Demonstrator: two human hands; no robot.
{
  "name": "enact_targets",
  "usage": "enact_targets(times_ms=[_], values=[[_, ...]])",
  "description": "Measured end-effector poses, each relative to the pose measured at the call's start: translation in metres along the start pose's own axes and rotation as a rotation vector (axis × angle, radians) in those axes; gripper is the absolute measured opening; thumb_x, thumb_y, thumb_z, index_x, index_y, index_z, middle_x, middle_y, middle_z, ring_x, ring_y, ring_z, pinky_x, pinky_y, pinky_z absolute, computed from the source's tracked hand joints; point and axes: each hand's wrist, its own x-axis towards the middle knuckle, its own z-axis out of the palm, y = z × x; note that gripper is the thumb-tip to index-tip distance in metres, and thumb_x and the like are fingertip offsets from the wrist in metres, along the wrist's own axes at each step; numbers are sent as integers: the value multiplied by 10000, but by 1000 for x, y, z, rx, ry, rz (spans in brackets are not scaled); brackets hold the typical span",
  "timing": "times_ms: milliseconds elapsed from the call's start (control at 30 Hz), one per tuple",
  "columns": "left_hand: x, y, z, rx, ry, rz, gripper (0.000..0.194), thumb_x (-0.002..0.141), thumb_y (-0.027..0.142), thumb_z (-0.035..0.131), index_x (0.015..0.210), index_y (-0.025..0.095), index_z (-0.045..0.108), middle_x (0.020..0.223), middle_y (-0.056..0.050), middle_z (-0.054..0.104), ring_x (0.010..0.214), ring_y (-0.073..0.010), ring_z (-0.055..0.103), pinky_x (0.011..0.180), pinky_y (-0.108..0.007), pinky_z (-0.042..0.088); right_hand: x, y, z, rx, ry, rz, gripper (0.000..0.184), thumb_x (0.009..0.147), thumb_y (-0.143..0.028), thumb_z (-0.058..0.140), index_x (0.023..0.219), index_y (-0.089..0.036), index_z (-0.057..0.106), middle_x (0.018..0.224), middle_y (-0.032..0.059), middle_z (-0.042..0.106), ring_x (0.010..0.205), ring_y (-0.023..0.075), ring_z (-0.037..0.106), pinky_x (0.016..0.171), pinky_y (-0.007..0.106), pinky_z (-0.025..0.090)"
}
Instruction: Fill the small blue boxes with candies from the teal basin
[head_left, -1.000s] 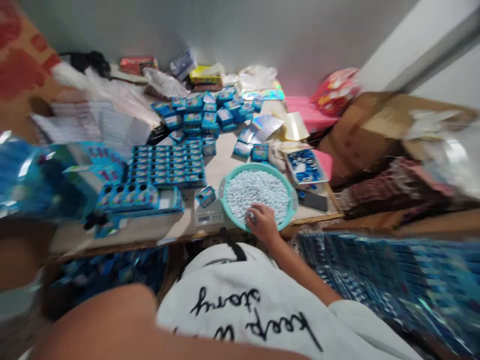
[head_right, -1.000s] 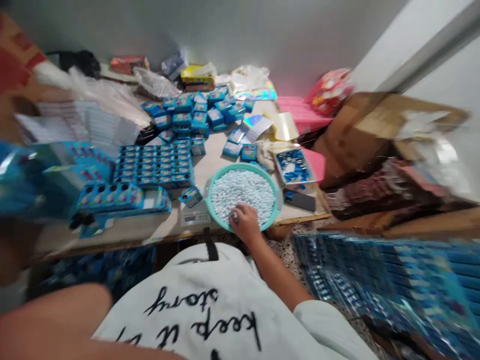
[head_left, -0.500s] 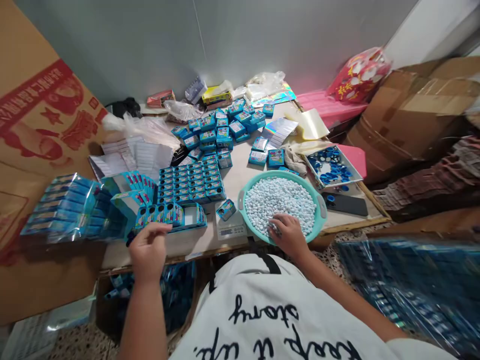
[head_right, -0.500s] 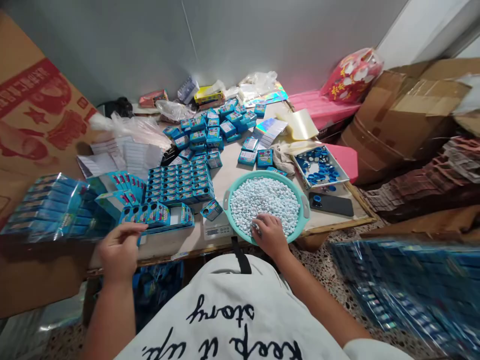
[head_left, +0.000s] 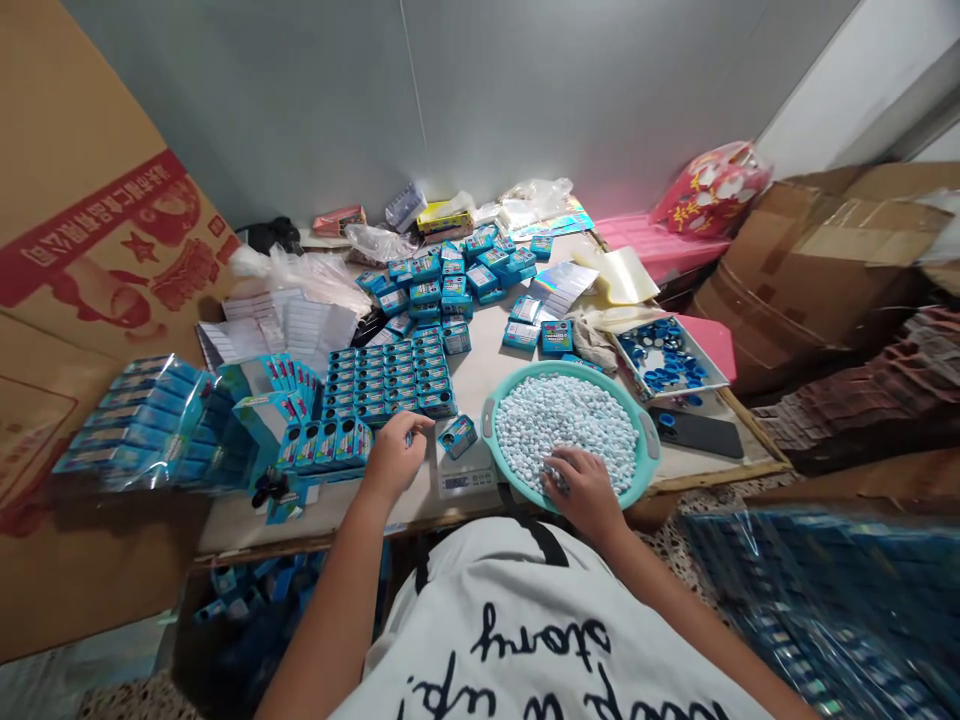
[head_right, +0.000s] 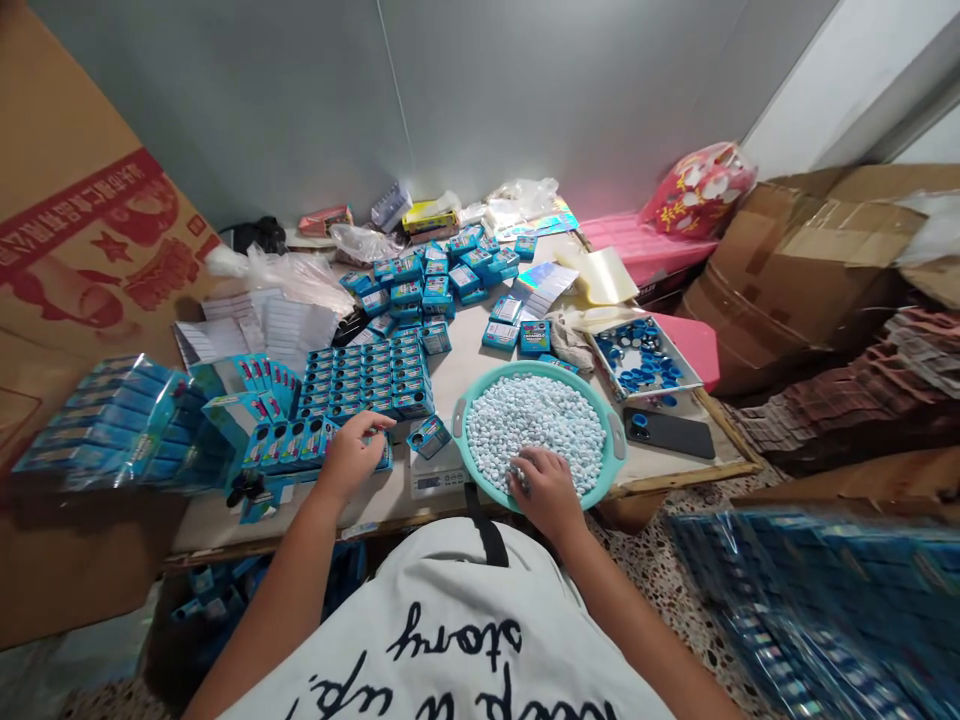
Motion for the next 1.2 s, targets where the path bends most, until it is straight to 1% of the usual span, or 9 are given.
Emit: enact_targets(times_ms=[133, 200, 333, 467, 567, 667, 933, 1067, 1200], values=[[-6, -33, 43, -37, -109, -88, 664, 685, 190, 684, 1330, 225, 533, 1288, -107, 591, 1166, -255, 589, 985, -389, 494, 0, 0, 1, 2, -3, 1, 199, 886, -264, 572, 1049, -241, 684, 1131, 83, 644, 1103, 259, 555, 949, 422, 408], [-10, -49, 69, -39, -119, -151, 837, 617, 219, 774, 1396, 200, 466, 1349, -140, 557, 1218, -296, 562, 1021, -426, 469, 0, -1, 1, -2, 2, 3, 195, 887, -264, 572, 1047, -243, 681, 1131, 81, 642, 1100, 258, 555, 950, 424, 404], [-11, -61, 99, -79, -30, -234, 538, 689, 178, 707, 1219, 174, 616, 1151, -109, 683, 1076, -277, 640, 956, -411, 501, 0, -1, 1, 0, 4, 4, 188, 885, -266, 580, 1045, -239, 674, 1131, 80, 637, 1107, 256, 549, 961, 425, 397], [0, -41, 92, 38, 73, 53, 495, 761, 181, 641, 1253, 230, 626, 1136, -78, 666, 1071, -258, 602, 976, -405, 477, 2, -2, 0, 13, 0, 12, 185, 880, -254, 592, 1045, -233, 671, 1125, 79, 638, 1108, 252, 546, 968, 422, 394], [14, -18, 88, 201, -44, 268, 580, 758, 142, 613, 1320, 284, 596, 1110, -71, 649, 1067, -273, 556, 982, -426, 450, 3, -3, -1, 17, -1, 21, 185, 877, -253, 598, 1046, -237, 672, 1117, 77, 642, 1121, 253, 543, 980, 423, 392], [26, -3, 93, 286, -108, 308, 593, 740, 117, 601, 1311, 277, 610, 1066, -82, 643, 1020, -283, 540, 936, -436, 457, 3, -3, -2, 21, -1, 28, 188, 874, -245, 601, 1048, -244, 672, 1113, 74, 643, 1124, 254, 543, 982, 423, 393], [17, -8, 95, 158, 23, 239, 515, 781, 159, 600, 1281, 280, 615, 1088, -66, 642, 1049, -265, 578, 965, -405, 473, 4, -6, -6, 24, 14, 36, 187, 869, -221, 597, 1040, -251, 668, 1100, 69, 645, 1088, 242, 555, 970, 418, 404], [8, -29, 95, 60, 161, 35, 432, 792, 232, 636, 1223, 226, 629, 1154, -90, 655, 1084, -271, 615, 973, -412, 483, 4, -5, -6, 33, 7, 39, 185, 868, -220, 597, 1038, -243, 667, 1101, 71, 645, 1091, 244, 554, 975, 422, 403], [1, -53, 98, -20, 110, -226, 451, 720, 191, 685, 1169, 196, 639, 1084, -100, 706, 981, -272, 671, 892, -424, 523, 3, -4, -4, 26, 32, 27, 190, 865, -228, 595, 1035, -245, 679, 1096, 76, 651, 1092, 249, 561, 967, 419, 413]])
